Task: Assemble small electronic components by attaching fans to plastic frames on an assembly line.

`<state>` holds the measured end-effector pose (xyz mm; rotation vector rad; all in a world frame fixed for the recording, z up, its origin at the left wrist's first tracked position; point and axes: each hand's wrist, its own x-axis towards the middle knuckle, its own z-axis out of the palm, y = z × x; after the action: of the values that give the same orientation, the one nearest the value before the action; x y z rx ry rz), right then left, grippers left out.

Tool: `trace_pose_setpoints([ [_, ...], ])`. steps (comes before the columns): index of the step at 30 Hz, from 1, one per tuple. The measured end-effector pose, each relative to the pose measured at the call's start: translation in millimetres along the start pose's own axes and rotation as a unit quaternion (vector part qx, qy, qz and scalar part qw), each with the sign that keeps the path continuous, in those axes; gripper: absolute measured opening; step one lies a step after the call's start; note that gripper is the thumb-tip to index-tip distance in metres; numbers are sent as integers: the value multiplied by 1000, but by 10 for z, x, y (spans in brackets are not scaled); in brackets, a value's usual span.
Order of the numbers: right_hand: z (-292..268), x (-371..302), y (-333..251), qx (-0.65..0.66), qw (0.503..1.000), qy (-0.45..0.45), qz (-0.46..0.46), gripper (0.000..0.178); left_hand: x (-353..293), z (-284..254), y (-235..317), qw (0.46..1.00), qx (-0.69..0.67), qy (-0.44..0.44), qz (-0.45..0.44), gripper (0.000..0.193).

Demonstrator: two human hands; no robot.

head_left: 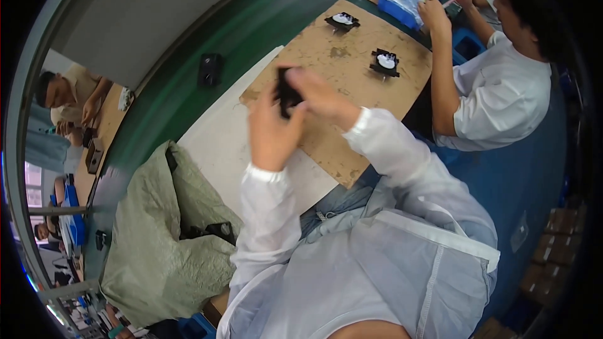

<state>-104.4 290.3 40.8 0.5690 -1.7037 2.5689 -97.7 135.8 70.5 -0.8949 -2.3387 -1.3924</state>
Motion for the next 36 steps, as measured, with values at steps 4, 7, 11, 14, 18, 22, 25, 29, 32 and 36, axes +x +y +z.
trace_pose_setpoints([
  [4,-604,-672,-392,132,923,350,-91,48,670,722,155,985,-73,-152,45,37],
  [7,-820,-1159,-691,97,887,412,-187,51,1397,1250,-110,979,52,-188,-63,32],
  [11,-834,-1485,-876,54,874,419,-240,60,1703,1783,-614,956,191,-187,-122,27],
  [14,-852,-1586,-954,13,868,428,-252,65,1793,2081,-776,955,228,-153,-113,26],
  [18,-812,-1535,-959,18,872,435,-224,68,1756,2228,-821,973,195,-91,-78,25],
  [22,-695,-1351,-875,49,888,416,-188,67,1808,2271,-799,972,194,-100,-92,21],
  [25,-676,-1291,-821,51,896,406,-171,66,1775,2115,-747,978,196,-57,-33,18],
  [29,-694,-1138,-820,23,907,393,-151,60,1593,1478,-474,960,176,116,186,14],
  [32,-619,-794,-828,16,916,376,-139,55,1299,941,-209,964,75,162,195,14],
  [36,-203,-309,-722,13,946,308,-101,60,760,379,90,962,-169,210,35,15],
])
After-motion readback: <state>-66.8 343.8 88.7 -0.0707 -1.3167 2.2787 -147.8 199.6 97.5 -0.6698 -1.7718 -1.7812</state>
